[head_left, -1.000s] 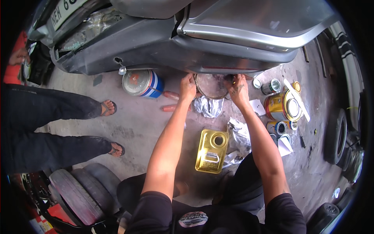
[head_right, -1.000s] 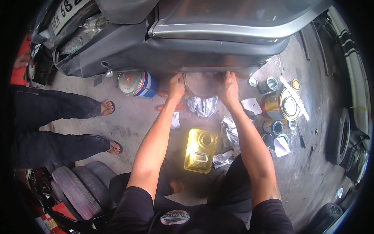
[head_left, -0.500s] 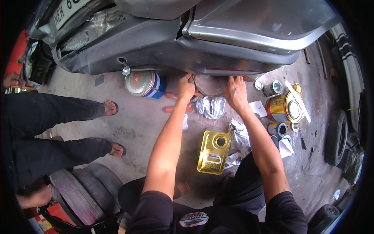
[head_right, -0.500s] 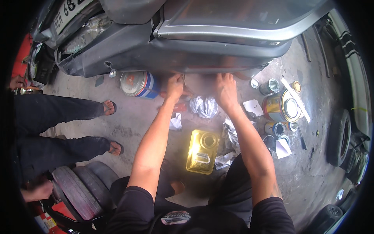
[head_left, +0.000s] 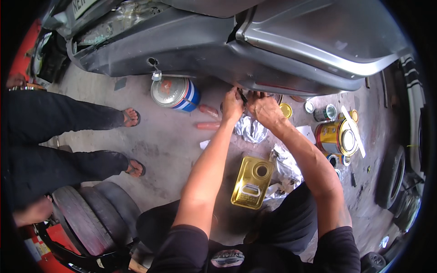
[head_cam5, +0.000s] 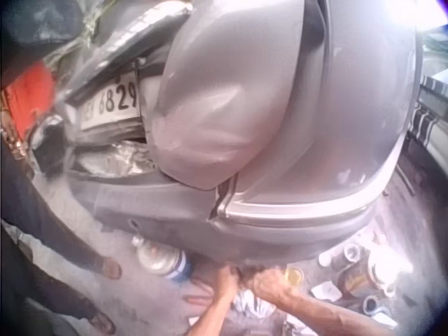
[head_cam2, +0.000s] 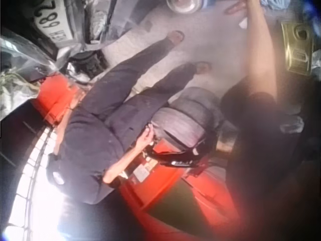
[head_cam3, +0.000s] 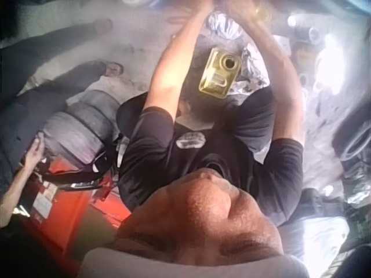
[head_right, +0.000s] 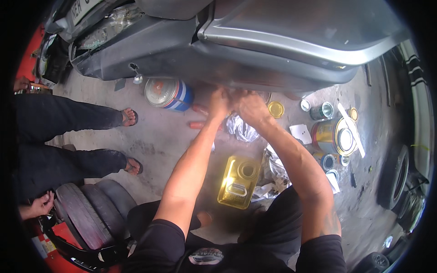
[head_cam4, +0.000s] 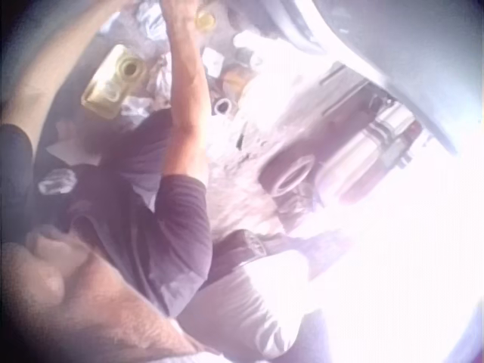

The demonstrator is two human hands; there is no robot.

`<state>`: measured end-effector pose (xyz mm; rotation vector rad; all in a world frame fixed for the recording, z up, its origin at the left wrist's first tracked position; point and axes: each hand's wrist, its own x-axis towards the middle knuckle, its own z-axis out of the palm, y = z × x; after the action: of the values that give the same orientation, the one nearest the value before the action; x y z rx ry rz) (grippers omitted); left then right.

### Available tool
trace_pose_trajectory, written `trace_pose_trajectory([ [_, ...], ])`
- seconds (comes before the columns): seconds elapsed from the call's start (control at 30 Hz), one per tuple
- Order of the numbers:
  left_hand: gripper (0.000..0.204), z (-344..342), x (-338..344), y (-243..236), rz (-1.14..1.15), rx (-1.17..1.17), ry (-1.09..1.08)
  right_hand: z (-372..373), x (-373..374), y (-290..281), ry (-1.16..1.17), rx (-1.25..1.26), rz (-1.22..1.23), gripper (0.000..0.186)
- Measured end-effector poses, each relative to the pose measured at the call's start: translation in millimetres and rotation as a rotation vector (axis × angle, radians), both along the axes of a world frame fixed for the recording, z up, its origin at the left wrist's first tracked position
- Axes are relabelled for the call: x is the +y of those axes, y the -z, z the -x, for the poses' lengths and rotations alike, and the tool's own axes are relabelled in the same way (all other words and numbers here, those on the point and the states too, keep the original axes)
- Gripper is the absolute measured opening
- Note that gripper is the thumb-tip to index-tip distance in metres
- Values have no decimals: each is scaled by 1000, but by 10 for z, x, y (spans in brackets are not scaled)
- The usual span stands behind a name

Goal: The person wipes a black car bumper with a sponge and water, then moves to a work area to mix paint. They pour a liquid from a yellow can into a black paint can, stir the mixture, and handle various paint cans and a large sack of materials.

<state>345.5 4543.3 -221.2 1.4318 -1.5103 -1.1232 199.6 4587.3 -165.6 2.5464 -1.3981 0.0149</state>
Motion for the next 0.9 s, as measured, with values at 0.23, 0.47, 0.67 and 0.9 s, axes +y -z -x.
trace_pose_trajectory([
  [0.23,19,-25,-119,391,-7,17,-31,148,101,-220,-35,-269,-2,40],
  [0.47,22,52,-73,383,-18,69,-147,288,714,-335,374,-859,-97,41],
  [0.67,27,44,74,83,136,90,-23,282,1160,-323,576,-1064,-61,43],
  [0.9,36,41,305,-112,118,1,-11,326,1577,-98,736,-1342,-83,48],
])
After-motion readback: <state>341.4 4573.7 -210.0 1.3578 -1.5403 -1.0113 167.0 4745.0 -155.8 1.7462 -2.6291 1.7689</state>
